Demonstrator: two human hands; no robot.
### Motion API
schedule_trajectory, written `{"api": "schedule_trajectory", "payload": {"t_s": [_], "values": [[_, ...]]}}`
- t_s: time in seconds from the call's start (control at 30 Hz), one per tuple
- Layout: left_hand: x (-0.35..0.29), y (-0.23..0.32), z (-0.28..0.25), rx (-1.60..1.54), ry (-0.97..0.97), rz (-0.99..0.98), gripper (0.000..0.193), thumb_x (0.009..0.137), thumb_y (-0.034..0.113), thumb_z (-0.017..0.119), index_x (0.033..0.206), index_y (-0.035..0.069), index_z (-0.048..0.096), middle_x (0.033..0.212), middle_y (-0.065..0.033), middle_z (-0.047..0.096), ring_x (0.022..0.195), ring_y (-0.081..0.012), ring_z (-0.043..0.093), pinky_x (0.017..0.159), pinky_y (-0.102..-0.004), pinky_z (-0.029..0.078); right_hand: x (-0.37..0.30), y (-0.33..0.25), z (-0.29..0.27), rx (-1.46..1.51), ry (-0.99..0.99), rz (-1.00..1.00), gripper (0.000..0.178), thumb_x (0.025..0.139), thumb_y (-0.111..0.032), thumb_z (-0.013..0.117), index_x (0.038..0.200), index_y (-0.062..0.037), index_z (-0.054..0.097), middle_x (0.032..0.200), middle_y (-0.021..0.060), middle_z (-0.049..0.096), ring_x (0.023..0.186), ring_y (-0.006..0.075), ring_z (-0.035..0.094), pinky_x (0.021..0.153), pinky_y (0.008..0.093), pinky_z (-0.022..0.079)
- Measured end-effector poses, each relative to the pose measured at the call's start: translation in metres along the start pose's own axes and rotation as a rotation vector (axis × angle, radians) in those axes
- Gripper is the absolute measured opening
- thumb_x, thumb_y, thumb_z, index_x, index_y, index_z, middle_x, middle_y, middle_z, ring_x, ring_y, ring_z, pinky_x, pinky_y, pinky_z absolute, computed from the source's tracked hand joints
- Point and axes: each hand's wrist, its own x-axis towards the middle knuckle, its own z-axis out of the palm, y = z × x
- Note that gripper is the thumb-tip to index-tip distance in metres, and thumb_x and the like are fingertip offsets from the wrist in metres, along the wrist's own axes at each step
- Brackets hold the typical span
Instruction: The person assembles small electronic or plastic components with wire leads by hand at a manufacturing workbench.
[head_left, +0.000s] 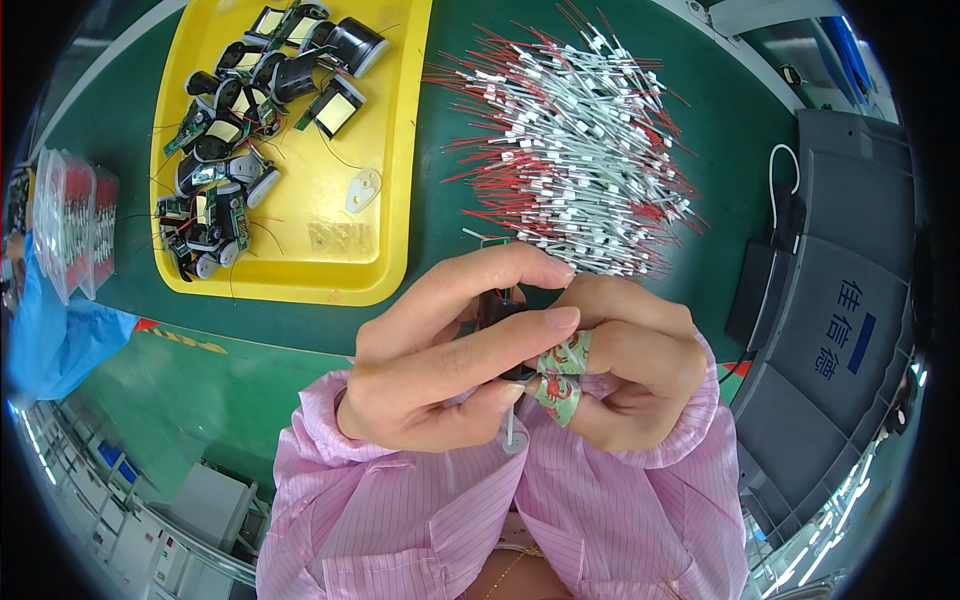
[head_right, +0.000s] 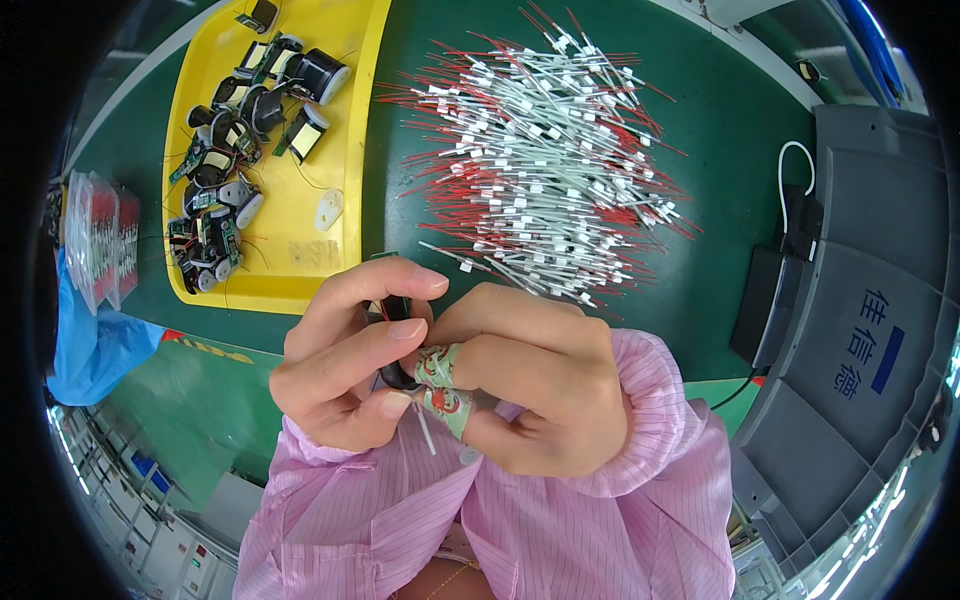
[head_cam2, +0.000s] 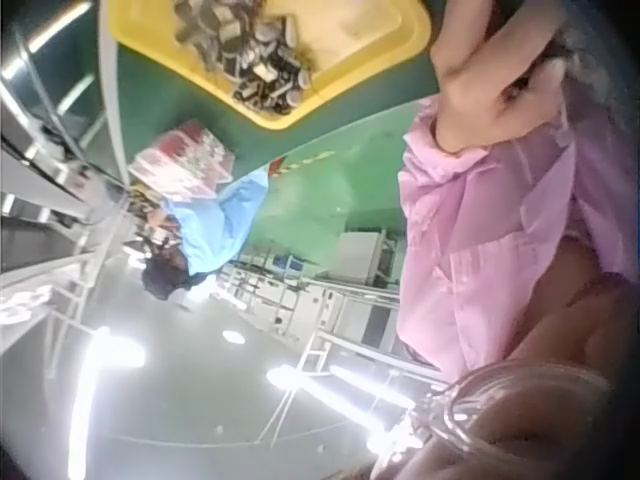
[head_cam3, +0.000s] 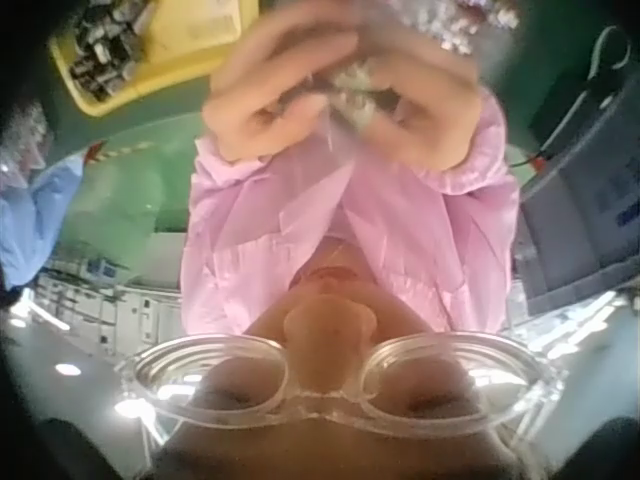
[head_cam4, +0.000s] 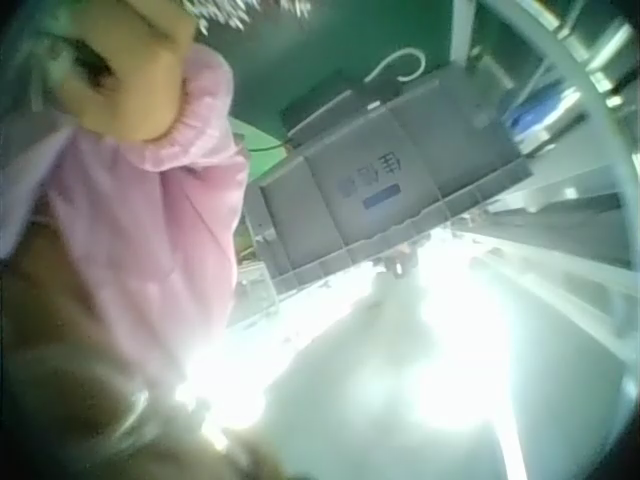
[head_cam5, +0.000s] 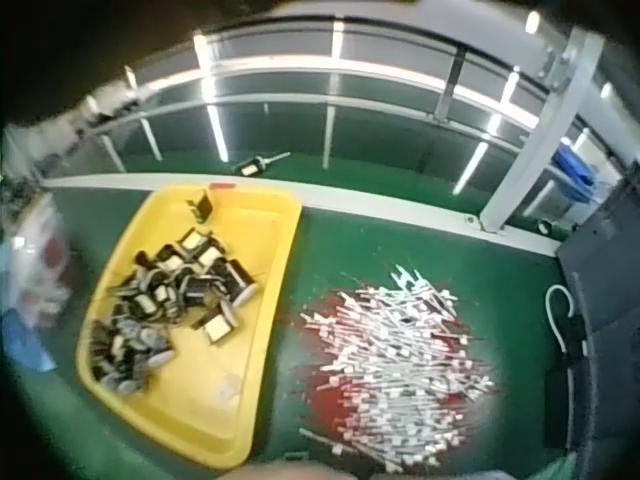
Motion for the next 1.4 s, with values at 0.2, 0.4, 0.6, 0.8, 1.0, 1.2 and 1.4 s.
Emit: {"api": "schedule_trajectory", "payload": {"t_s": [0.2, 0.4, 0.6, 0.8, 1.0, 1.2, 1.4], "values": [[0.0, -0.007, 0.002, -0.07, -0.011, 0.083, 0.034, 0.089, 0.008, 0.051, 0.114, -0.013, 0.061, 0.118, -0.0314, 0.052, 0.08, -0.0228, 0.059, 0.065, -0.0298, 0.05, -0.001, 0.001, 0.004, -0.009, 0.043, -0.094, 0.015, 0.061, 0.005, 0.062, 0.076, 0.0041, 0.061, 0.087, 0.0172, 0.064, 0.062, 0.0224, 0.063, 0.05, 0.0277, 0.05], [-0.004, -0.005, 0.002, -0.179, -0.004, -0.003, 0.038, 0.09, 0.008, 0.048, 0.121, -0.014, 0.056, 0.123, -0.0312, 0.049, 0.077, -0.0205, 0.057, 0.063, -0.0289, 0.047, -0.003, 0.001, 0.004, 0.039, 0.032, -0.032, 0.017, 0.063, 0.012, 0.056, 0.077, 0.005, 0.063, 0.086, 0.0165, 0.064, 0.062, 0.0215, 0.063, 0.051, 0.0281, 0.05], [-0.004, -0.006, -0.002, -0.118, 0.003, -0.032, 0.04, 0.087, 0.006, 0.051, 0.121, -0.014, 0.056, 0.123, -0.0298, 0.049, 0.076, -0.0194, 0.056, 0.061, -0.0277, 0.045, 0.008, -0.012, 0.002, -0.023, 0.014, 0.075, 0.022, 0.063, 0.015, 0.056, 0.081, 0.0061, 0.064, 0.082, 0.0147, 0.062, 0.062, 0.0218, 0.062, 0.05, 0.0289, 0.048], [0.0, 0.001, -0.007, 0.037, -0.059, -0.067, 0.041, 0.082, -0.001, 0.054, 0.12, -0.013, 0.057, 0.124, -0.0271, 0.05, 0.08, -0.0194, 0.054, 0.061, -0.0264, 0.042, 0.011, -0.008, -0.004, -0.212, -0.066, 0.01, 0.026, 0.056, 0.012, 0.064, 0.081, 0.0047, 0.064, 0.081, 0.0146, 0.062, 0.061, 0.0251, 0.059, 0.051, 0.0306, 0.049], [-0.003, -0.002, -0.01, -0.062, 0.035, -0.115, 0.042, 0.081, -0.001, 0.055, 0.121, -0.014, 0.056, 0.124, -0.0276, 0.049, 0.082, -0.0203, 0.057, 0.065, -0.0265, 0.045, 0.022, -0.008, 0.006, -0.278, -0.016, -0.09, 0.029, 0.055, 0.013, 0.062, 0.083, 0.0052, 0.065, 0.081, 0.0144, 0.062, 0.06, 0.0245, 0.059, 0.05, 0.0316, 0.048], [-0.008, -0.01, -0.021, -0.084, 0.035, -0.038, 0.046, 0.092, 0.017, 0.053, 0.131, -0.007, 0.049, 0.123, -0.0335, 0.047, 0.083, -0.0265, 0.058, 0.067, -0.0335, 0.05, 0.028, -0.002, 0.011, -0.215, -0.033, -0.058, 0.027, 0.057, 0.01, 0.065, 0.085, 0.0062, 0.064, 0.079, 0.0144, 0.061, 0.058, 0.0234, 0.057, 0.048, 0.0304, 0.045], [-0.007, -0.009, -0.02, -0.063, 0.014, -0.054, 0.049, 0.092, 0.018, 0.054, 0.131, -0.008, 0.047, 0.123, -0.0353, 0.047, 0.082, -0.026, 0.058, 0.069, -0.0344, 0.049, 0.027, 0.003, 0.021, -0.334, 0.054, -0.138, 0.022, 0.058, 0.008, 0.066, 0.079, 0.0057, 0.06, 0.077, 0.0149, 0.059, 0.056, 0.024, 0.054, 0.046, 0.0314, 0.042]]}}
